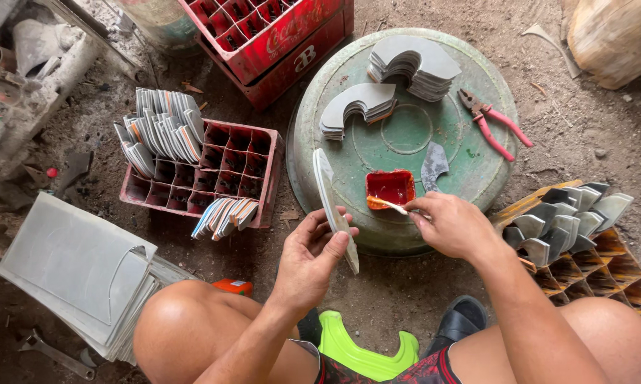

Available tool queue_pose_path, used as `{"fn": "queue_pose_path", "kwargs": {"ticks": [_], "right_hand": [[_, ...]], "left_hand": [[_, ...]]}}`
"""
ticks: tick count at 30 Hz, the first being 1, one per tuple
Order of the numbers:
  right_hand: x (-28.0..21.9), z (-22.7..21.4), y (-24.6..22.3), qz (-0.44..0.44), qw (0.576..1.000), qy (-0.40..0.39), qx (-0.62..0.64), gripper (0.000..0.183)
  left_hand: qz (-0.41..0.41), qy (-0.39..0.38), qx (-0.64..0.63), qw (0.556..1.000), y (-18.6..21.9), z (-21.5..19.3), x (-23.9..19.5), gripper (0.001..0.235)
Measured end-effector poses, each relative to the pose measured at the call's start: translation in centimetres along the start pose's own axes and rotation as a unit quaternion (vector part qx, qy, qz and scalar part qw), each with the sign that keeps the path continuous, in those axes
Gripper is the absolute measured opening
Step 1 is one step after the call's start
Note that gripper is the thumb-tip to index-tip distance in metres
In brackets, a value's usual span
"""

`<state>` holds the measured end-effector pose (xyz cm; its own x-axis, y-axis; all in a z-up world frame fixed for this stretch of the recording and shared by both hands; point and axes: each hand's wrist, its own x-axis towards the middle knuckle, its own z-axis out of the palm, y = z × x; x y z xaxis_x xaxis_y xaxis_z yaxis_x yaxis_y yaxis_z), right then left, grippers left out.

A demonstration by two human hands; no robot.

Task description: The person sits on a low stool and uses a brush to apply red paint to curved metal pieces. They dip the brush into a small container of paint, coat each piece, and place the finished items into a crate.

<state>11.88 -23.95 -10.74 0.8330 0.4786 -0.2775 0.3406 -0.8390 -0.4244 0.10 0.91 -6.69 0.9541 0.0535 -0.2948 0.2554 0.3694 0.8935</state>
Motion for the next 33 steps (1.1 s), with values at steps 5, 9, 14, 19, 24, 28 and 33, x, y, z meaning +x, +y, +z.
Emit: {"fn": "queue_pose_path", "kwargs": {"ticks": [5, 9, 14, 19, 24, 28, 33], "right_hand": [[0.2, 1.0, 1.6, -0.021, 0.988, -0.064, 0.137, 0.027], [-1.0, -1.8, 3.5, 0.052, 0.887, -0.133, 0.440, 0.030], [-5.6, -4.7, 1.6, 0.018, 0.858, 0.041, 0.511, 0.025], [-7.8, -3.4, -3.1, -0.056, 0.883, 0.080, 0.459, 0.025], [-7.2, -3.9, -4.1, 0.022, 0.917, 0.167, 0.362, 0.027], [-8.0, -5.2, -4.6, -0.003, 0.902, 0.252, 0.351, 0.022], [-8.0, -5.7, -5.1, -0.074, 0.928, 0.178, 0.319, 0.024]], "left_hand": [[-0.039, -0.012, -0.065, 0.997, -0.1, -0.3, 0.1, 0.042], [-0.071, -0.061, -0.137, 0.986, -0.3, -0.3, -0.2, 0.044], [-0.088, -0.188, -0.224, 0.952, -0.8, 0.5, -1.2, 0.049], [-0.083, -0.260, -0.286, 0.919, -1.0, 1.8, -1.4, 0.051], [-0.078, -0.298, -0.266, 0.914, -0.9, 2.0, -2.0, 0.056], [-0.073, -0.304, -0.247, 0.917, -0.8, 2.4, -2.1, 0.058], [-0.074, -0.307, -0.233, 0.920, -0.9, 2.2, -2.2, 0.056]]}}
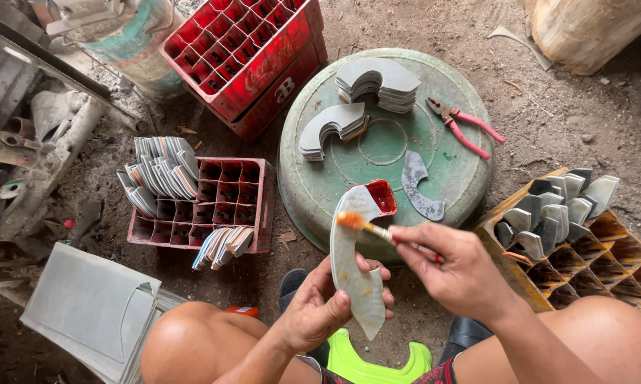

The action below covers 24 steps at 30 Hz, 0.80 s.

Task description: The person sits on a low stool and uses a brush to apply red paint to curved metal pieces. They dip the brush into a small container of paint, coat each piece, and place the finished items into a crate.

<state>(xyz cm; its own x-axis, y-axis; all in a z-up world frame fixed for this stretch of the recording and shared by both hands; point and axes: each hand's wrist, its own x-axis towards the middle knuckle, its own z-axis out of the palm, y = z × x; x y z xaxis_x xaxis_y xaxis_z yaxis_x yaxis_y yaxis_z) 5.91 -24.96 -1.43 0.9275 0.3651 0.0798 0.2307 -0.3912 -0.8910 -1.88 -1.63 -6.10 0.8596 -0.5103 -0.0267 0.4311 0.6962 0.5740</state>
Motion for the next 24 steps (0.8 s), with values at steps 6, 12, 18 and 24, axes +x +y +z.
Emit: {"fn": "queue_pose_path", "kwargs": {"ticks": [6, 12, 18, 24], "right_hand": [[0.1, -0.1, -0.6, -0.021, 0.994, 0.093, -0.056, 0.024], [-0.1, 0.7, -0.8, -0.032, 0.998, 0.047, -0.035, 0.027], [-0.4, 0.9, -0.7, -0.026, 0.997, 0.075, -0.024, 0.027], [-1.1, 1.9, -0.4, -0.048, 0.995, 0.083, -0.041, 0.027]], "left_hand": [[0.012, 0.003, -0.015, 1.000, -0.2, 0.2, 0.0, 0.055], [0.008, 0.013, 0.009, 1.000, 0.0, 0.2, -0.4, 0.054], [0.020, 0.003, 0.019, 1.000, 0.4, 0.7, 0.1, 0.054], [0.043, 0.014, 0.027, 0.999, 0.4, 0.7, -0.3, 0.052]]}}
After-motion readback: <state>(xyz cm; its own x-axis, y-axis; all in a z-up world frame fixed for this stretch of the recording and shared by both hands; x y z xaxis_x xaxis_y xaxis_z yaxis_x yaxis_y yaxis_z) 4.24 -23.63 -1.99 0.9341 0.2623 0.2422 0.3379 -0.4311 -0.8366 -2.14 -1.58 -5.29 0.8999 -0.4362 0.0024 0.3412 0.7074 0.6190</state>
